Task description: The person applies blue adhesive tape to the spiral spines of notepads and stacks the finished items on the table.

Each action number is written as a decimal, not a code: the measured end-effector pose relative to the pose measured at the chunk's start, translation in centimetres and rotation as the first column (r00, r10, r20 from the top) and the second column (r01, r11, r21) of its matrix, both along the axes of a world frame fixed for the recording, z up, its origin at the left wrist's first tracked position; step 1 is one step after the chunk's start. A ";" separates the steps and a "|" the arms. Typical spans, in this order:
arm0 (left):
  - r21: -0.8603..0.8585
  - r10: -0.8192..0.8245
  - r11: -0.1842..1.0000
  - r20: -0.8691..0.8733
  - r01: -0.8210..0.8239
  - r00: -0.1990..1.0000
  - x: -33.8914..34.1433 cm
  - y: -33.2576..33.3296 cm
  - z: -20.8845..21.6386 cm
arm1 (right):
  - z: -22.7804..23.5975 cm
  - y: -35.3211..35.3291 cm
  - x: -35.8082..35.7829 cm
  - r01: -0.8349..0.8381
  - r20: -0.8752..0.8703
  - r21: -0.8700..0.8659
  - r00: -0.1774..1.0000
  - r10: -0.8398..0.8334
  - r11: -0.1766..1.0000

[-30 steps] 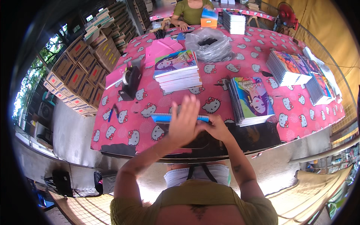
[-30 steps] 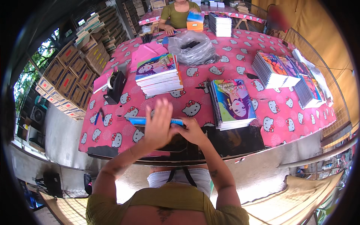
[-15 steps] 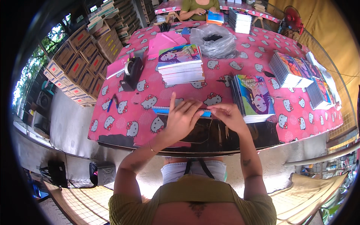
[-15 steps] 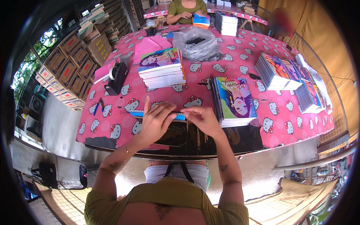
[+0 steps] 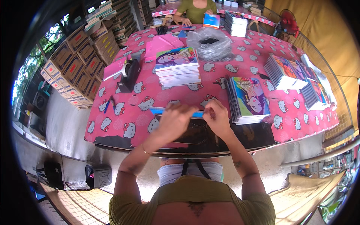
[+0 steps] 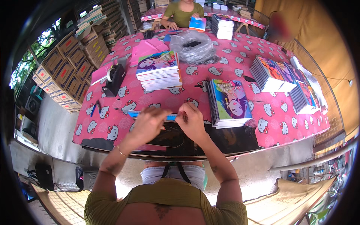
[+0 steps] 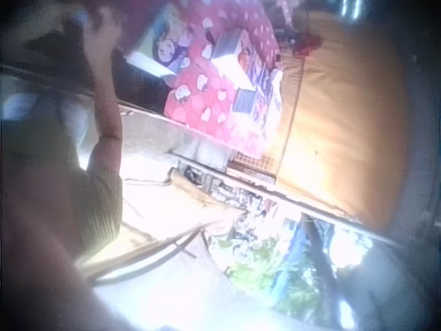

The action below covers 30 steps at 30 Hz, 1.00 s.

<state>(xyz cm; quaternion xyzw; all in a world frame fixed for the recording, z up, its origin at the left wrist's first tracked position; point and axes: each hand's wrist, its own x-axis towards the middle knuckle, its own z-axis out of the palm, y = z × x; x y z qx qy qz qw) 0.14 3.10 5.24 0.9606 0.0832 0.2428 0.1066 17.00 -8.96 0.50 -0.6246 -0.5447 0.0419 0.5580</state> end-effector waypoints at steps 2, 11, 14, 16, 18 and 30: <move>0.034 -0.033 0.999 -0.032 0.034 0.999 -0.5 1.4 2.6 | 2.1 -1.8 0.5 0.017 -0.020 0.005 1.000 -0.017 1.000; 0.197 -0.556 0.829 0.377 0.523 0.741 17.4 -1.1 0.0 | -0.9 -15.3 22.2 0.166 -0.672 -0.133 0.710 -0.212 0.977; -0.029 -0.657 0.751 0.069 0.660 0.751 20.0 -0.3 -5.4 | -3.3 -14.2 22.8 0.028 -0.657 -0.278 0.724 -0.211 0.960; -0.098 -0.662 0.743 0.039 0.662 0.749 19.7 -0.1 -5.8 | -2.4 -13.9 21.1 -0.107 -0.716 -0.208 0.694 -0.077 0.972; -0.110 -0.659 0.741 0.069 0.662 0.749 19.6 0.2 -5.6 | -2.8 -13.7 22.0 -0.168 -0.688 -0.160 0.725 0.012 0.973; -0.984 0.444 0.023 -0.147 -0.175 0.884 28.2 -5.5 -8.8 | -2.1 -9.0 25.5 -0.238 -0.871 -0.139 0.492 -0.005 0.961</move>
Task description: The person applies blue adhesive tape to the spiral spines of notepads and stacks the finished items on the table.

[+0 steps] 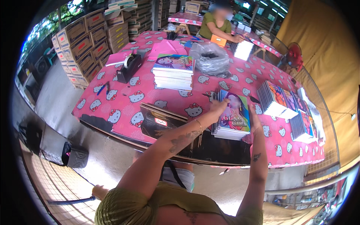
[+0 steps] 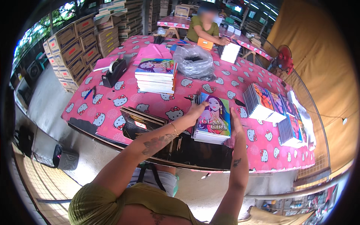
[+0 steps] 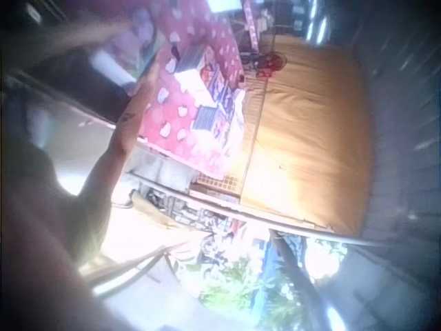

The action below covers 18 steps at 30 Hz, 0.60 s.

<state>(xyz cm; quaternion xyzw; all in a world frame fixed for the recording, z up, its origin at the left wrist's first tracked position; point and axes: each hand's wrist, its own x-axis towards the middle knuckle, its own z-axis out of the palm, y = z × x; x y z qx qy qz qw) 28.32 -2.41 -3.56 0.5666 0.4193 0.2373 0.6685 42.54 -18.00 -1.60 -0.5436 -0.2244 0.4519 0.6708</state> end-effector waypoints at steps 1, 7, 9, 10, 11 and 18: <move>-0.083 0.005 0.997 0.042 -0.001 0.999 0.3 0.8 -2.0 | 0.5 1.1 -0.4 0.006 0.049 -0.057 0.999 -0.003 0.998; -0.153 0.040 0.987 -0.096 -0.055 0.995 0.7 1.2 -1.3 | -0.9 2.3 0.8 -0.055 0.196 -0.169 0.977 0.089 0.984; 0.069 -0.009 0.997 -0.166 0.020 0.986 -0.3 0.0 0.9 | -1.2 0.6 1.8 -0.008 0.117 -0.188 0.993 0.031 0.982; 0.271 -0.094 0.952 -0.175 0.140 0.980 -1.2 -1.3 3.2 | -1.3 -1.0 2.5 0.038 0.075 -0.198 0.997 -0.023 0.979; 0.435 -0.205 0.873 -0.083 0.221 0.975 -3.2 -1.4 5.8 | -1.1 -2.3 2.6 0.247 0.325 -0.166 0.928 -0.184 0.955; 0.923 -0.164 0.382 0.014 0.050 0.986 -23.5 18.5 14.8 | 8.4 -0.3 -16.8 -0.154 0.925 0.058 0.381 0.005 0.986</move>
